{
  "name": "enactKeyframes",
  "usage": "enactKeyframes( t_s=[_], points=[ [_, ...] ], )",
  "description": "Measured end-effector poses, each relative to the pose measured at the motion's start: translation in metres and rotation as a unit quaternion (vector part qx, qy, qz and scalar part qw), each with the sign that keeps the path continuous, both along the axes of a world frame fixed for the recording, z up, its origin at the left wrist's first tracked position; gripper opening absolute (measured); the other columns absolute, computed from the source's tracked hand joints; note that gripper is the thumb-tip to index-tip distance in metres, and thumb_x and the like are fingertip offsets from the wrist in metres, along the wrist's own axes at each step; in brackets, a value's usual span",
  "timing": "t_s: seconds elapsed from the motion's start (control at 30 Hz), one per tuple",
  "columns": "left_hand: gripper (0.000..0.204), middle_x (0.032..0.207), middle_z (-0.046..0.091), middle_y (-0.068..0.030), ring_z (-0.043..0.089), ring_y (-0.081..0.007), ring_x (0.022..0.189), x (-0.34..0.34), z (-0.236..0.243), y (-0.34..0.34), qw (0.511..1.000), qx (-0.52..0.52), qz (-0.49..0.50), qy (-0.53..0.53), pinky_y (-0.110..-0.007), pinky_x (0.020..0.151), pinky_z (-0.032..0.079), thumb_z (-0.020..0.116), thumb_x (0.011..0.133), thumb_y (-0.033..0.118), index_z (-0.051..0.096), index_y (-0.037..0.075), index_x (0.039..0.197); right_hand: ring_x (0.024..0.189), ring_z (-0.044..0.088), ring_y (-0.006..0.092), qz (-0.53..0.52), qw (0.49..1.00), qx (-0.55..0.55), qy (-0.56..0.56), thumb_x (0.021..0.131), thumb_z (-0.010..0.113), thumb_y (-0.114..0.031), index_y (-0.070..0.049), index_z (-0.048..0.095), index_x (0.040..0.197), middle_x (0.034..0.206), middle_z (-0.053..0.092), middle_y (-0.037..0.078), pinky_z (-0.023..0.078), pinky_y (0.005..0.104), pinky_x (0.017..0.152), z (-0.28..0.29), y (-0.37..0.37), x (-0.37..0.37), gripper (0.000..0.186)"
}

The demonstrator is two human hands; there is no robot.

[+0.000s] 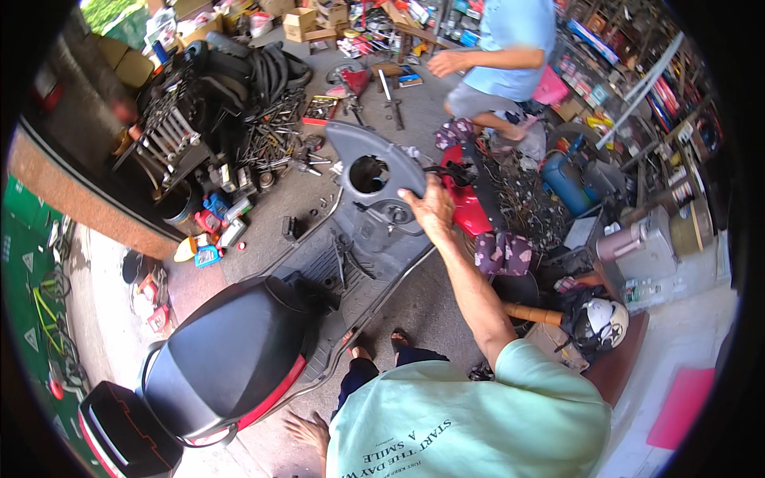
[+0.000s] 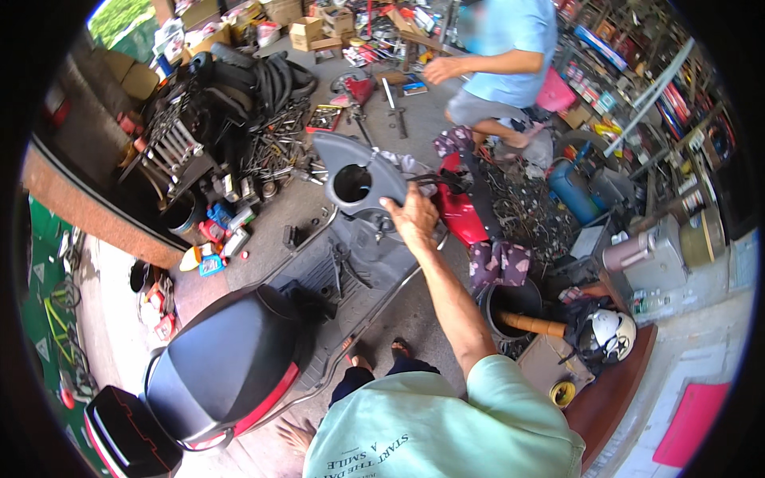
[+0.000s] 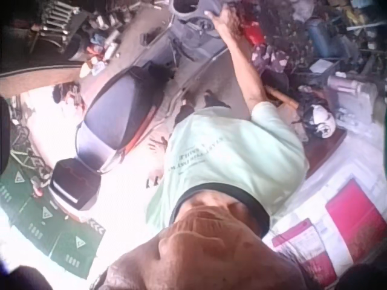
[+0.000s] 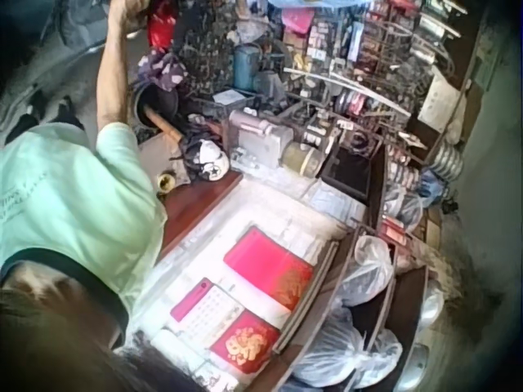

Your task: The person works on a scooter in a cluttered repair shop. They handle the scooter's body and fuel tank area, then sit on the floor to work on the front wheel and suspension assembly. They manipulate the wheel and fork components with their hands.

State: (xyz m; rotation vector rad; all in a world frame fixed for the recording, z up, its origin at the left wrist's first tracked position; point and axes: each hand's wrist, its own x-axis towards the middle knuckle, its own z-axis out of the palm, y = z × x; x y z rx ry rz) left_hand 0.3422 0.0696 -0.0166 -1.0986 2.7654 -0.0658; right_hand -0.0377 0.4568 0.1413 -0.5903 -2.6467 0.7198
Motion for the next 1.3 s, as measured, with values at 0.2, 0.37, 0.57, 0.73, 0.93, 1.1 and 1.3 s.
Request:
enactKeyframes(
  t_s=[0.2,0.37,0.57,0.73,0.93,1.1,1.3],
  points=[
    [0.05,0.109,0.044,-0.0215,0.042,-0.0298,0.098,0.076,-0.044,0.051,0.966,0.211,0.125,-0.082,-0.042,0.082,0.035,0.06,0.08,0.03,0.044,-0.002,0.116,0.082,0.058,0.0419,0.031,0.997,-0.058,0.051,0.066,0.072,-0.043,-0.001,0.052,0.104,0.084,0.061,0.025,0.046,0.0474,0.073,-0.006,0.013,0.01,0.06],
    [0.043,0.09,0.052,-0.0168,0.047,-0.0229,0.08,0.122,-0.062,0.057,0.872,0.432,0.229,0.015,-0.036,0.068,0.039,0.063,0.079,0.029,0.051,-0.004,0.103,0.077,0.059,0.0407,0.046,0.994,-0.052,0.082,0.067,0.071,-0.04,-0.001,0.053,0.101,0.08,0.062,0.023,0.046,0.0468,0.07,-0.013,0.015,0.005,0.055],
    [0.037,0.067,0.061,-0.0112,0.053,-0.0147,0.057,0.245,-0.075,0.052,0.766,0.519,0.304,0.225,-0.03,0.053,0.044,0.067,0.077,0.028,0.061,-0.007,0.087,0.074,0.059,0.0382,0.146,0.968,0.01,0.203,0.077,0.055,-0.056,0.002,0.054,0.097,0.081,0.06,0.023,0.046,0.043,0.065,-0.01,0.008,0.022,0.061],
    [0.048,0.079,0.063,-0.0211,0.061,-0.0306,0.075,0.266,-0.109,0.07,0.816,0.32,0.424,0.226,-0.036,0.071,0.047,0.065,0.071,0.039,0.062,-0.003,0.094,0.106,0.05,0.0348,0.021,0.982,0.186,0.034,0.073,0.067,-0.032,-0.003,0.046,0.12,0.115,0.052,0.018,0.04,0.043,0.087,0.012,0.034,0.086,0.058],
    [0.043,0.092,0.064,-0.0171,0.061,-0.0247,0.086,0.345,-0.099,0.086,0.657,0.405,0.583,0.254,-0.033,0.074,0.047,0.067,0.071,0.026,0.061,-0.004,0.102,0.115,0.042,0.0363,0.086,0.959,0.265,0.049,0.07,0.069,-0.017,-0.003,0.04,0.125,0.135,0.032,0.019,0.035,0.0469,0.093,-0.017,-0.066,0.149,0.063],
    [0.048,0.098,0.062,-0.0179,0.06,-0.0285,0.085,0.384,-0.084,0.089,0.572,0.46,0.645,0.21,-0.037,0.07,0.048,0.065,0.076,0.029,0.057,-0.006,0.107,0.121,0.036,0.037,0.383,0.906,0.181,-0.008,0.074,0.066,-0.025,-0.002,0.045,0.121,0.135,0.031,0.021,0.032,0.0441,0.098,-0.037,-0.225,0.177,0.056],
    [0.053,0.109,0.056,-0.0169,0.057,-0.03,0.092,0.407,-0.062,0.015,0.514,0.434,0.71,0.21,-0.042,0.071,0.049,0.061,0.079,0.031,0.049,-0.001,0.12,0.122,0.034,0.0383,0.559,0.818,0.135,-0.02,0.08,0.059,-0.035,0.001,0.048,0.118,0.134,0.032,0.025,0.031,0.0436,0.099,-0.052,-0.402,0.201,0.054]
  ],
)
